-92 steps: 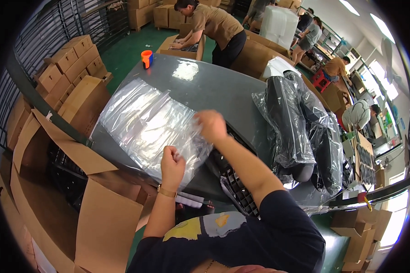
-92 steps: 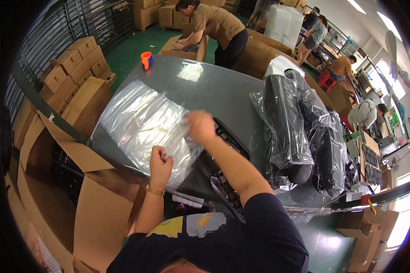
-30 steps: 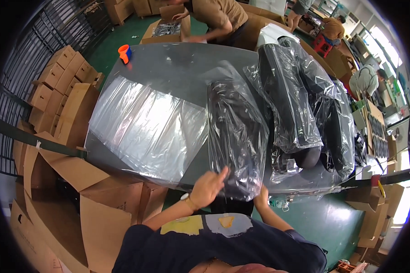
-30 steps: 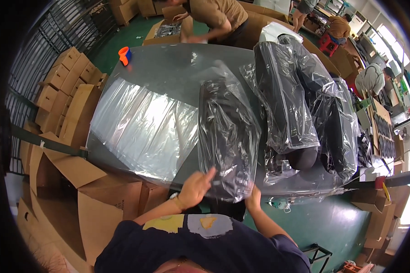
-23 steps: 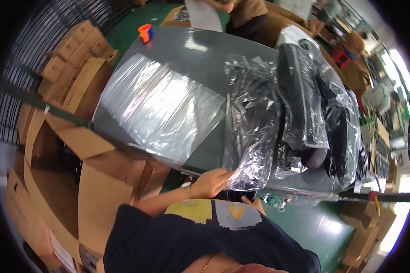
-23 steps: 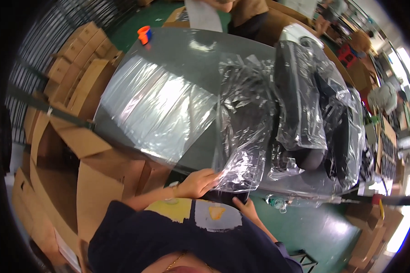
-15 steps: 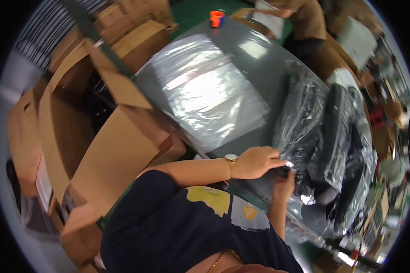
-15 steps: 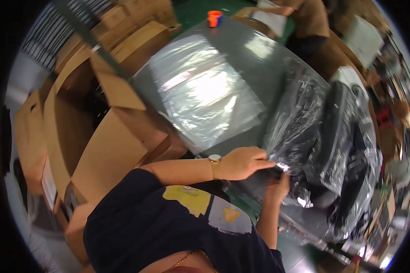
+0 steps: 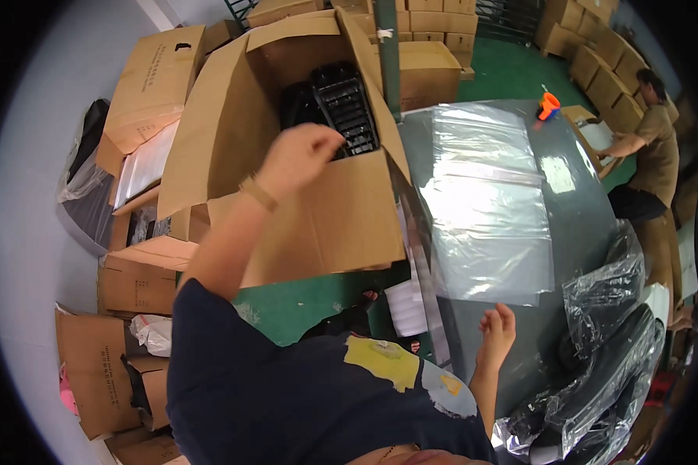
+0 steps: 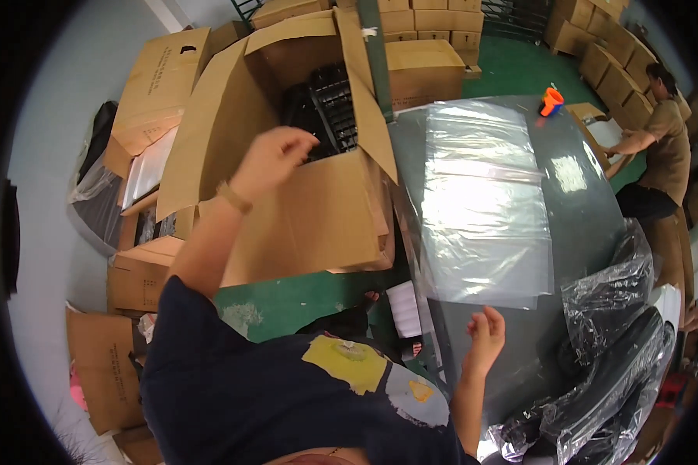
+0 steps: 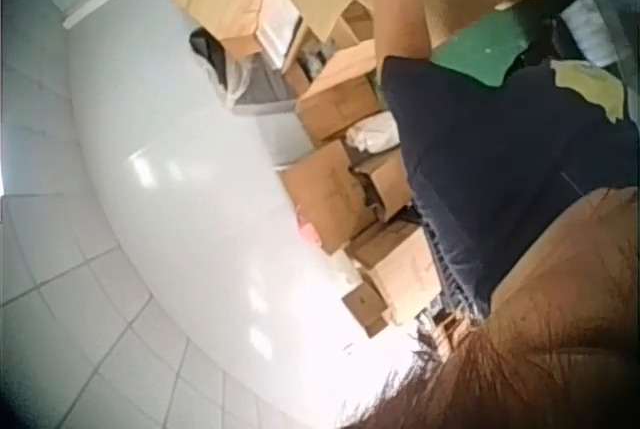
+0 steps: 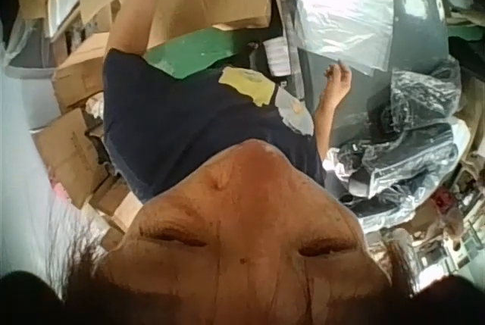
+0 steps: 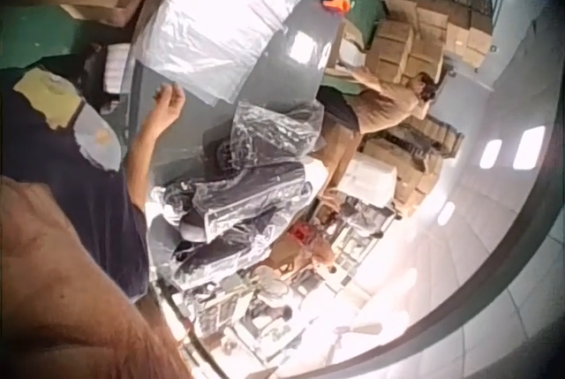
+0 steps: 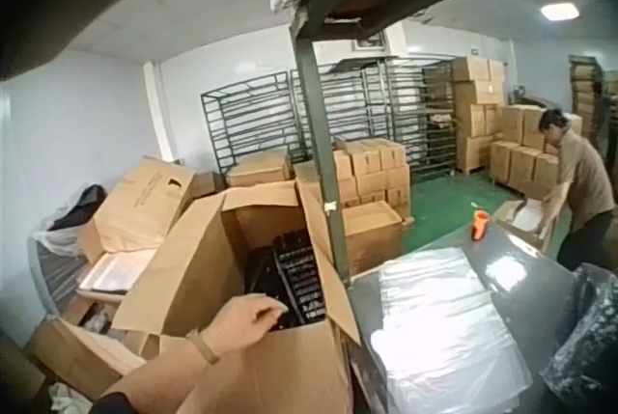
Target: Removing bike seats from a large cardboard box, putting them into plastic bags, and placing them on a work table.
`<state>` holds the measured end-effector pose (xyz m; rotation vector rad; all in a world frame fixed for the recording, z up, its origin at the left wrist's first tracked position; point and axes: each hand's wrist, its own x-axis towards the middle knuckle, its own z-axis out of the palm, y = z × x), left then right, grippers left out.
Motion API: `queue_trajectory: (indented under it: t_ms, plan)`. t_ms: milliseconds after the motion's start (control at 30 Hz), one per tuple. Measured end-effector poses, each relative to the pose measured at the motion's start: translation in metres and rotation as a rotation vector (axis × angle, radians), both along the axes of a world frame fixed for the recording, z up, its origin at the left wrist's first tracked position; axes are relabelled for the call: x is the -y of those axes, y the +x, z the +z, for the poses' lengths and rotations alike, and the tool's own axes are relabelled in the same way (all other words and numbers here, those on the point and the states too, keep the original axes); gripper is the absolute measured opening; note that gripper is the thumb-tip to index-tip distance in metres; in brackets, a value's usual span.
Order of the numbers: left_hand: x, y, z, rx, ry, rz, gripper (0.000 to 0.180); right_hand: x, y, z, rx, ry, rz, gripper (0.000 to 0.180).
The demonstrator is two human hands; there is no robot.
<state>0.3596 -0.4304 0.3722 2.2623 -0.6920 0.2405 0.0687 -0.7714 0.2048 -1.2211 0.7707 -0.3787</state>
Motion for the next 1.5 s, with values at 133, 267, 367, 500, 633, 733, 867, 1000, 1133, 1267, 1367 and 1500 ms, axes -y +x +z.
queue_trajectory:
  t_ms: [133, 267, 367, 500, 633, 733, 867, 1000, 1133, 1267, 1367, 1500]
  plan:
    - [-0.102, 0.109, -0.018, -0.08, 0.485, 0.272, 0.023, -0.081, 0.086, 0.087, 0.344, -0.875, 0.469, 0.042]
    - [-0.123, 0.193, -0.08, -0.514, 0.919, 0.152, 0.038, -0.159, 0.168, 0.137, 0.618, -1.473, 0.821, 0.072]
    - [-0.148, 0.231, -0.144, -0.509, 0.893, 0.144, 0.054, -0.2, 0.213, 0.135, 0.552, -1.515, 0.992, 0.087]
    - [-0.19, 0.275, -0.224, -0.744, 0.824, 0.344, 0.071, -0.219, 0.232, 0.112, 0.489, -1.665, 0.801, 0.068]
    - [-0.203, 0.29, -0.27, -1.009, 0.357, 0.423, 0.056, -0.226, 0.245, 0.1, 0.544, -1.698, 0.662, 0.042]
    - [-0.188, 0.286, -0.278, -1.218, -0.008, 0.375, 0.049, -0.224, 0.251, 0.101, 0.519, -1.666, 0.672, 0.035]
    - [-0.182, 0.273, -0.288, -1.438, -0.53, 0.367, 0.041, -0.225, 0.259, 0.099, 0.501, -1.657, 0.67, 0.035]
    - [-0.226, 0.289, -0.282, -1.451, -0.316, 0.433, 0.027, -0.229, 0.257, 0.096, 0.551, -1.707, 0.672, 0.034]
    - [-0.295, 0.285, -0.214, -1.11, -0.329, 0.494, 0.036, -0.236, 0.251, 0.103, 0.641, -1.674, 0.719, 0.042]
    - [-0.239, 0.264, -0.105, -0.824, -0.296, 0.63, 0.044, -0.227, 0.254, 0.089, 0.547, -1.628, 0.687, 0.075]
    - [-0.192, 0.216, -0.019, -0.855, -0.72, 0.445, 0.03, -0.213, 0.247, 0.095, 0.522, -1.593, 0.751, 0.08]
    - [-0.198, 0.167, 0.039, -0.633, -1.175, 0.187, 0.015, -0.202, 0.209, 0.106, 0.58, -1.375, 0.712, 0.08]
